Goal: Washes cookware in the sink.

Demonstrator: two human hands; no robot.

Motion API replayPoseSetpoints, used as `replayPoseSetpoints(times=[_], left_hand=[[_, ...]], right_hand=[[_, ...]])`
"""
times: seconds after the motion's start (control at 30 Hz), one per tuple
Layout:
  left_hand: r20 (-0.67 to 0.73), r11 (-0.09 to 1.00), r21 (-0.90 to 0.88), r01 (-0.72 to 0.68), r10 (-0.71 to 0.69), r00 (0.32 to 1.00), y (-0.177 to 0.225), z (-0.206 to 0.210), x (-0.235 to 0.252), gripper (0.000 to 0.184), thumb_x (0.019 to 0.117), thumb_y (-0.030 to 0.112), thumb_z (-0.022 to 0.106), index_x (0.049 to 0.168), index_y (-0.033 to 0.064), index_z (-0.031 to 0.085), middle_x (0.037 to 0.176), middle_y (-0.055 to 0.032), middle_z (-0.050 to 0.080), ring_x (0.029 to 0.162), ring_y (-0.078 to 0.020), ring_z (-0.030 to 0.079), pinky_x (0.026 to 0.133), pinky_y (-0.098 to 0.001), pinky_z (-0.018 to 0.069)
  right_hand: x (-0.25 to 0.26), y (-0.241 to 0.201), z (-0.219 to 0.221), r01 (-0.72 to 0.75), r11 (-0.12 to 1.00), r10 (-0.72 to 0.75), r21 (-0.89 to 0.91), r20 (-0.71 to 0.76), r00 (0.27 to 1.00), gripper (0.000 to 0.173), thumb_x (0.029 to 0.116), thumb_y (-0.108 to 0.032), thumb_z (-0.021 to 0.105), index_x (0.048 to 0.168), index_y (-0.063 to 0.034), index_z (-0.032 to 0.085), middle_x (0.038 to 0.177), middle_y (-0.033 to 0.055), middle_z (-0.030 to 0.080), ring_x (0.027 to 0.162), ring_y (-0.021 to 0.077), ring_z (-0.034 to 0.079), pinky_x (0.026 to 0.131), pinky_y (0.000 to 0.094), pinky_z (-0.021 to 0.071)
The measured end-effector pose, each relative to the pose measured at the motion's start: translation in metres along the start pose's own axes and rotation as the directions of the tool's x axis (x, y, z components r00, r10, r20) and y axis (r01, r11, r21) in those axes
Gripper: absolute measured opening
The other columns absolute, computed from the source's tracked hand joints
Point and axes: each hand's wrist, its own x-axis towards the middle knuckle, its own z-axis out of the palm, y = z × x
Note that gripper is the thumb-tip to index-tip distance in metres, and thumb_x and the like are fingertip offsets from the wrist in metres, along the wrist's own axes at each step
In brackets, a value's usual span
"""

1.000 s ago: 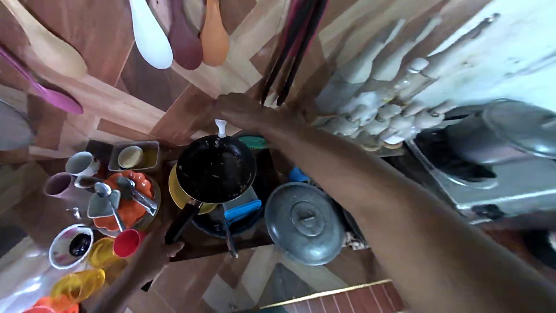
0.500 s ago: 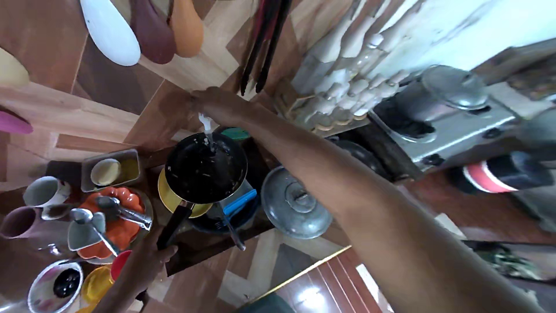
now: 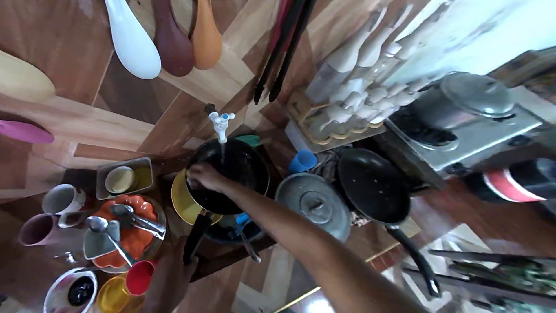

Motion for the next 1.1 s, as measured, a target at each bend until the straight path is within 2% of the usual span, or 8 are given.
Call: replayPoseSetpoints(times=[0.13,0.3,0.47,0.57,0.67,0.9,1.0,1.1], left_hand=[[-0.064,0.996,-0.071,-0.048,0.043,0.997,-0.025,-0.005,0.002,0.056,0.096,0.018,0.071,0.147,0.0059,0.051,0.135,-0.0206,0.062,0.12,-0.0365,0.063,0.103,-0.0553,0.0497],[-0.045,1.0,-0.018,-0.007,0.006,0.999,-0.009,-0.006,-0.004,0.054,0.0975,0.018,0.069,0.147,0.0069,0.05,0.132,-0.0215,0.062,0.118,-0.0378,0.064,0.101,-0.0547,0.0508],[-0.107,0.999,-0.032,0.04,-0.043,0.993,-0.029,-0.015,-0.006,0.051,0.0965,0.022,0.071,0.143,0.0088,0.055,0.121,-0.0216,0.067,0.11,-0.0402,0.066,0.094,-0.0611,0.0518],[-0.209,0.996,0.051,0.078,-0.065,0.976,-0.033,-0.028,-0.02,0.052,0.095,0.021,0.073,0.143,0.0101,0.055,0.113,-0.0252,0.07,0.105,-0.0468,0.068,0.089,-0.0665,0.0517],[-0.361,0.977,0.179,0.12,-0.048,0.931,-0.024,-0.035,-0.038,0.05,0.0965,0.015,0.07,0.144,0.0103,0.055,0.115,-0.0264,0.069,0.104,-0.0499,0.067,0.085,-0.0677,0.0515],[-0.754,0.947,0.286,0.148,0.128,0.644,-0.041,-0.026,-0.05,0.043,0.0929,0.0,0.069,0.135,0.0096,0.065,0.106,-0.0281,0.07,0.09,-0.0519,0.07,0.071,-0.0653,0.0542],[-0.649,0.981,0.042,0.192,-0.119,0.752,-0.042,-0.018,-0.063,0.044,0.0972,0.008,0.066,0.141,0.011,0.061,0.118,-0.0279,0.068,0.102,-0.0532,0.067,0.08,-0.072,0.0505],[-0.462,0.96,-0.206,0.192,-0.268,0.845,-0.043,-0.007,-0.068,0.052,0.0969,0.015,0.068,0.148,0.011,0.055,0.124,-0.0274,0.068,0.107,-0.0528,0.066,0.088,-0.0742,0.0481]], right_hand=[[-0.023,0.003,-0.052,0.048,0.822,0.049,-0.568,0.153,0.987,0.031,0.1062,-0.022,0.056,0.117,0.0039,0.07,0.113,0.0243,0.07,0.106,0.0358,0.068,0.098,0.0549,0.0523],[0.013,0.002,-0.03,0.083,0.973,-0.115,-0.214,-0.144,0.983,0.04,0.1088,-0.023,0.051,0.141,0.0002,0.053,0.138,0.0227,0.06,0.126,0.0334,0.061,0.108,0.0502,0.0483],[-0.039,0.008,-0.026,0.347,0.739,-0.061,-0.578,0.457,0.888,0.028,0.1071,-0.017,0.053,0.115,0.0059,0.068,0.112,0.0247,0.068,0.11,0.0381,0.065,0.1,0.0565,0.0487],[-0.058,0.028,-0.084,0.27,0.601,-0.285,-0.752,0.114,0.952,0.021,0.1021,-0.008,0.059,0.111,0.0011,0.075,0.121,0.0215,0.069,0.121,0.0386,0.063,0.109,0.0538,0.0465],[-0.061,0.042,-0.089,0.021,0.887,-0.254,-0.462,-0.448,0.857,0.029,0.1055,-0.012,0.054,0.127,0.0049,0.064,0.131,0.0233,0.063,0.12,0.0329,0.064,0.105,0.0461,0.0516],[-0.044,0.035,-0.047,-0.158,0.889,0.031,-0.431,-0.286,0.958,0.035,0.104,-0.015,0.057,0.136,-0.0013,0.061,0.147,0.0234,0.052,0.137,0.0354,0.051,0.114,0.0473,0.0427],[-0.052,0.012,-0.036,0.016,0.842,-0.232,-0.539,-0.335,0.913,0.026,0.1041,-0.011,0.055,0.123,0.0029,0.067,0.128,0.0237,0.064,0.119,0.0354,0.063,0.103,0.0488,0.0516],[-0.05,-0.044,-0.007,0.513,0.675,-0.716,-0.53,-0.304,0.628,0.018,0.0985,-0.003,0.059,0.109,0.0068,0.069,0.102,0.0184,0.069,0.086,0.0214,0.07,0.079,0.0346,0.0608]])
